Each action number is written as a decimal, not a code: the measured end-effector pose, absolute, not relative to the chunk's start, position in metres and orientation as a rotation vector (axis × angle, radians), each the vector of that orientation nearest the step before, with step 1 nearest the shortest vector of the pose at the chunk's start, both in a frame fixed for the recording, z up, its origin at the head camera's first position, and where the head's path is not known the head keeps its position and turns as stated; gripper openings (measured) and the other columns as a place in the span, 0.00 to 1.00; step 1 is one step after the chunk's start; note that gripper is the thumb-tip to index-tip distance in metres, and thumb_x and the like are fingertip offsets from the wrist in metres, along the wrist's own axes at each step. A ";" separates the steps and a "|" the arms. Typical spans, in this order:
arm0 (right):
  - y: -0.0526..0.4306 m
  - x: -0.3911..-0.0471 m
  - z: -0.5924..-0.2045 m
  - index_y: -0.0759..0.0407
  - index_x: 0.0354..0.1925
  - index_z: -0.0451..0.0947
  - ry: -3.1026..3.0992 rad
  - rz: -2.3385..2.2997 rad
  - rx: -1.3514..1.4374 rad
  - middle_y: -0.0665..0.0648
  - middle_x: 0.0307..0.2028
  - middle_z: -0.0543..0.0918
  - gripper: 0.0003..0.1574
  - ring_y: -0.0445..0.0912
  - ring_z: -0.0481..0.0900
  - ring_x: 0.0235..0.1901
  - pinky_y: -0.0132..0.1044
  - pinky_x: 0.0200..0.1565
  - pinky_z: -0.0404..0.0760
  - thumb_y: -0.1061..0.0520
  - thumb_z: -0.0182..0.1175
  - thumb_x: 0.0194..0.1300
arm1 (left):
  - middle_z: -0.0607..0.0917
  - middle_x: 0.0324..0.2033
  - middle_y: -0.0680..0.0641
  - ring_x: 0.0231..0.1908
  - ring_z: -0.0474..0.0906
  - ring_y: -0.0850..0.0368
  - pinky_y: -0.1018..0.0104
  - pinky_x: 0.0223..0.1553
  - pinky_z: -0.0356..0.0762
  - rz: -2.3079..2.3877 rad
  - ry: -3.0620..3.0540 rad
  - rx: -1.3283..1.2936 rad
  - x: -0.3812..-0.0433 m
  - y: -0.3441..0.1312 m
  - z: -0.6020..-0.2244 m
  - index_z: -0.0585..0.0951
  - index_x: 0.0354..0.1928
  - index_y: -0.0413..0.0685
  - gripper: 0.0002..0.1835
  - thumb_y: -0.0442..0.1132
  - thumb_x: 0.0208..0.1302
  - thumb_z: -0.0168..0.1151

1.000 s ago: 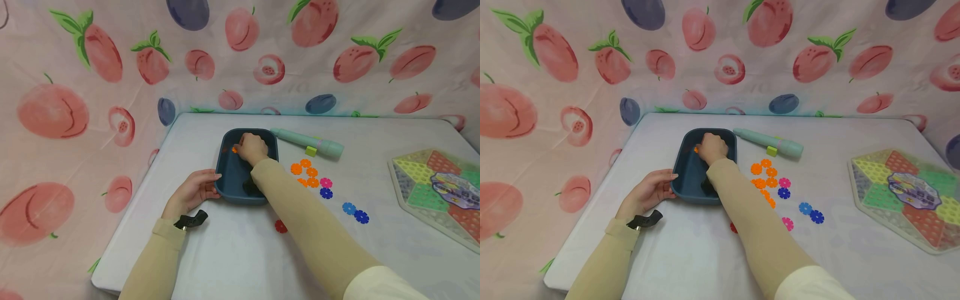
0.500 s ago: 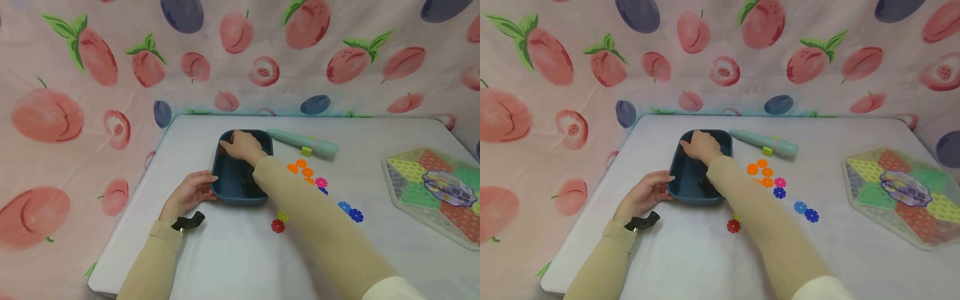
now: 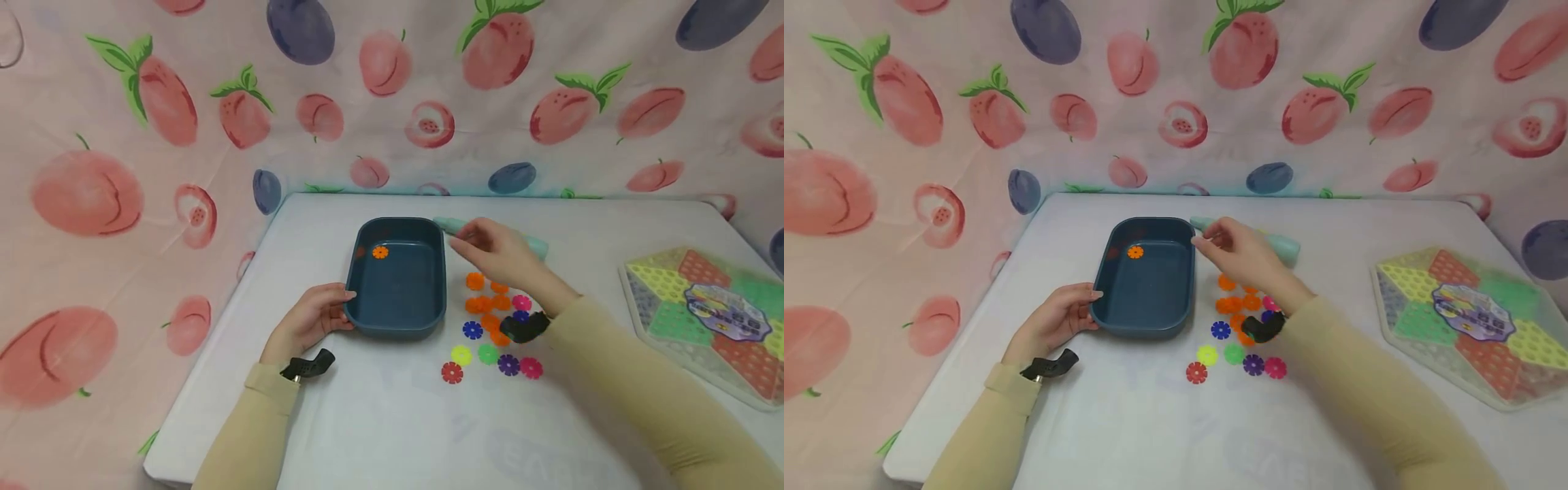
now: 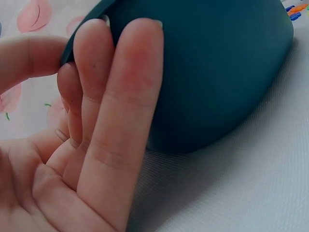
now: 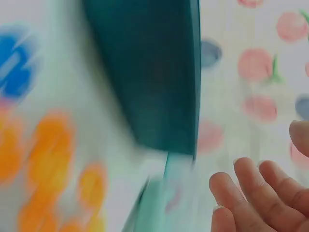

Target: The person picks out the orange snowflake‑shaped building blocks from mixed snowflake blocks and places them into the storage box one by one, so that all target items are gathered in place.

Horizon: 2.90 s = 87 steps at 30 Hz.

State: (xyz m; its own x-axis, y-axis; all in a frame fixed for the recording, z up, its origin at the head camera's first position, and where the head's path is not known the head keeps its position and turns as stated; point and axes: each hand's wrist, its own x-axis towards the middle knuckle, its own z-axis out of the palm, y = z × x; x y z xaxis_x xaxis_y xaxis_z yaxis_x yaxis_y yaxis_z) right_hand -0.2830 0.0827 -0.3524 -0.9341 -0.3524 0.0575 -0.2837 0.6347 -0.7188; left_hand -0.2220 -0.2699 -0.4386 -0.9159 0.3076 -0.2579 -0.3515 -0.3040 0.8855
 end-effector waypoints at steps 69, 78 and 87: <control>0.173 -0.225 -0.432 0.45 0.40 0.82 2.599 -0.947 -0.543 0.47 0.29 0.79 0.22 0.47 0.75 0.29 0.37 0.32 0.74 0.39 0.79 0.53 | 0.87 0.28 0.45 0.24 0.84 0.57 0.65 0.31 0.86 2.231 1.550 -0.012 -0.219 -0.266 -0.442 0.78 0.50 0.36 0.07 0.32 0.76 0.55; 0.174 -0.228 -0.436 0.44 0.40 0.81 2.606 -0.945 -0.566 0.46 0.29 0.79 0.22 0.46 0.74 0.29 0.36 0.32 0.73 0.38 0.78 0.54 | 0.87 0.28 0.46 0.25 0.84 0.58 0.65 0.32 0.86 2.223 1.576 0.004 -0.219 -0.265 -0.441 0.80 0.46 0.40 0.05 0.32 0.75 0.56; 0.175 -0.228 -0.437 0.44 0.40 0.81 2.610 -0.949 -0.609 0.45 0.28 0.78 0.21 0.46 0.74 0.28 0.36 0.32 0.73 0.40 0.78 0.55 | 0.87 0.30 0.46 0.25 0.84 0.57 0.64 0.32 0.86 2.227 1.582 -0.003 -0.220 -0.266 -0.443 0.79 0.49 0.39 0.06 0.33 0.75 0.57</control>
State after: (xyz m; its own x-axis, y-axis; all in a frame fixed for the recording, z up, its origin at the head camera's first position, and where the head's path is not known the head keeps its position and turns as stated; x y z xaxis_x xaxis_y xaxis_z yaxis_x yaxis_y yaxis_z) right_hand -0.2283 0.1754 -0.4365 -0.8662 -0.4827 -0.1296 -0.2866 0.6922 -0.6624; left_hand -0.2195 -0.2658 -0.4428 -0.9172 0.3238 -0.2322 -0.3259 -0.2744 0.9047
